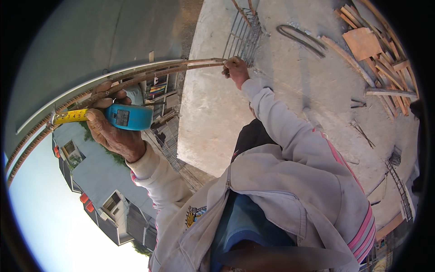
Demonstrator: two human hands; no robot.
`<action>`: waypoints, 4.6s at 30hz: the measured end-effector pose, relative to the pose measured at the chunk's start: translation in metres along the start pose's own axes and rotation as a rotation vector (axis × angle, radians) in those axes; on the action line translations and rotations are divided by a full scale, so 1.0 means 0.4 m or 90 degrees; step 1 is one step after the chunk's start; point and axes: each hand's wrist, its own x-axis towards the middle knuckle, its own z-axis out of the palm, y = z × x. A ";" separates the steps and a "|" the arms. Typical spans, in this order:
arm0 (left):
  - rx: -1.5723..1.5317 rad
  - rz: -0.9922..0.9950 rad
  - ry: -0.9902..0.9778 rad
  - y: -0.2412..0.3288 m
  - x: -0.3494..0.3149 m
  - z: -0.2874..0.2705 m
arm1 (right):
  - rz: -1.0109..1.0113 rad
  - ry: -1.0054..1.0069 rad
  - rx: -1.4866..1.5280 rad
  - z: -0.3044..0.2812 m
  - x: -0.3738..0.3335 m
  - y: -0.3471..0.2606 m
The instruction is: The person uses pliers to twist and secure wire ties around a vertical rebar cage on a concrete rooftop. After securing the ties, the person uses a tape measure to measure the height of the rebar cage.
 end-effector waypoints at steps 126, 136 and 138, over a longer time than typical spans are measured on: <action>-0.201 -0.693 0.057 -0.187 -0.739 -0.058 | -0.213 -0.469 -0.310 0.126 -0.306 -0.229; -0.069 -0.569 0.058 -0.203 -0.798 -0.068 | -0.263 -0.531 -0.207 0.262 -0.396 -0.311; -0.100 -0.598 0.092 -0.210 -0.801 -0.068 | -0.278 -0.519 -0.234 0.289 -0.417 -0.333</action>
